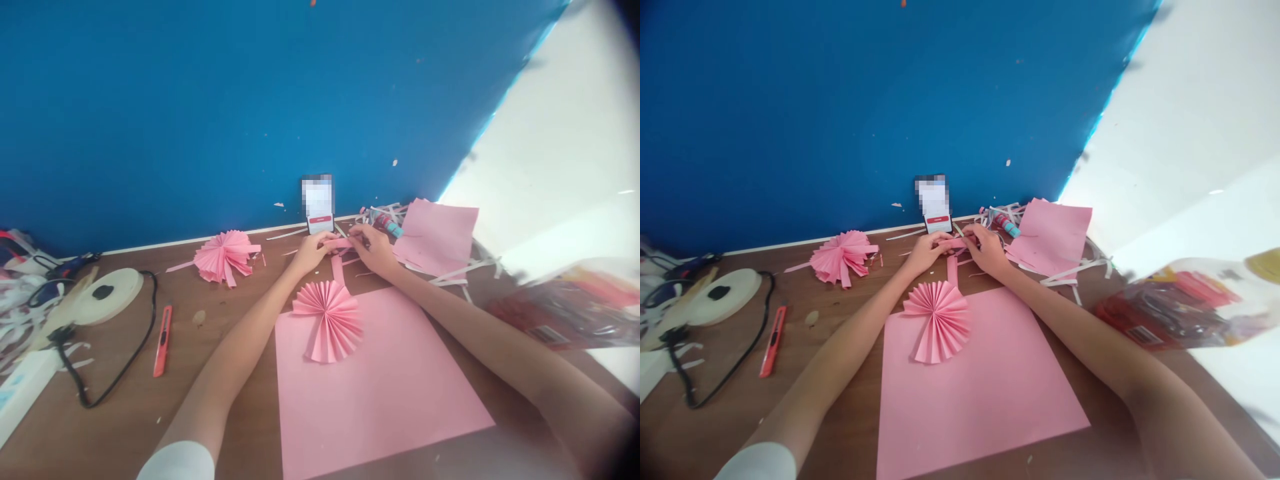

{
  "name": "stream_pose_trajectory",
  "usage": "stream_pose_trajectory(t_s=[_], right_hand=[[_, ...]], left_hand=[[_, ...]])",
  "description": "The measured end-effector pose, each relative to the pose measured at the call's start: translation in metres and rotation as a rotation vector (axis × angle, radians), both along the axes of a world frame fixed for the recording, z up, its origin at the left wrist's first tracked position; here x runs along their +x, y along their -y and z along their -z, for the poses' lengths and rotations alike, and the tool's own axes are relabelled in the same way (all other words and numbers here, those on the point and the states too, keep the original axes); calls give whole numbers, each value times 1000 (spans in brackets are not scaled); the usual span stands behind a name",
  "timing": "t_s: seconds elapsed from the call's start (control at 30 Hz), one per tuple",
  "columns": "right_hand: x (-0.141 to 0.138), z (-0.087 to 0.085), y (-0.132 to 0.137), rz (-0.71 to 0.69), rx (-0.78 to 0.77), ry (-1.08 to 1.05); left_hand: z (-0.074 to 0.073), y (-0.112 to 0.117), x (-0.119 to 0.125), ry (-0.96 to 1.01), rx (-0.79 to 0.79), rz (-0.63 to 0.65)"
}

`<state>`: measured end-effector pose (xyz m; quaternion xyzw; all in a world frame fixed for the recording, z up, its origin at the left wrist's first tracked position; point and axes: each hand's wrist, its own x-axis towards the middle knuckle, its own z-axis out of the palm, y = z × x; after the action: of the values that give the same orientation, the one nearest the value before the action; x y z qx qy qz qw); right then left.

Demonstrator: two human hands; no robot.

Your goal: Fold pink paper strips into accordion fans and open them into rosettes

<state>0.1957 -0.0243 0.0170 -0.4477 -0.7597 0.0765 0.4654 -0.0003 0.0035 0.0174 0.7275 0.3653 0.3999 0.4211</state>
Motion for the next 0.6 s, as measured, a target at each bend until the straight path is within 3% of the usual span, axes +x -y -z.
stream_pose_trajectory(t_s=[0.1, 0.23, 0.43, 0.6], right_hand=[[1, 0, 2, -6, 19, 13], [2, 2, 1, 22, 58, 125], [-5, -2, 0, 37, 98, 547], [-10, -7, 8, 116, 15, 609]], left_hand=[[-3, 2, -1, -35, 88, -97], [-2, 4, -2, -12, 57, -131], [-2, 5, -2, -95, 116, -31], [-4, 5, -1, -137, 167, 13]])
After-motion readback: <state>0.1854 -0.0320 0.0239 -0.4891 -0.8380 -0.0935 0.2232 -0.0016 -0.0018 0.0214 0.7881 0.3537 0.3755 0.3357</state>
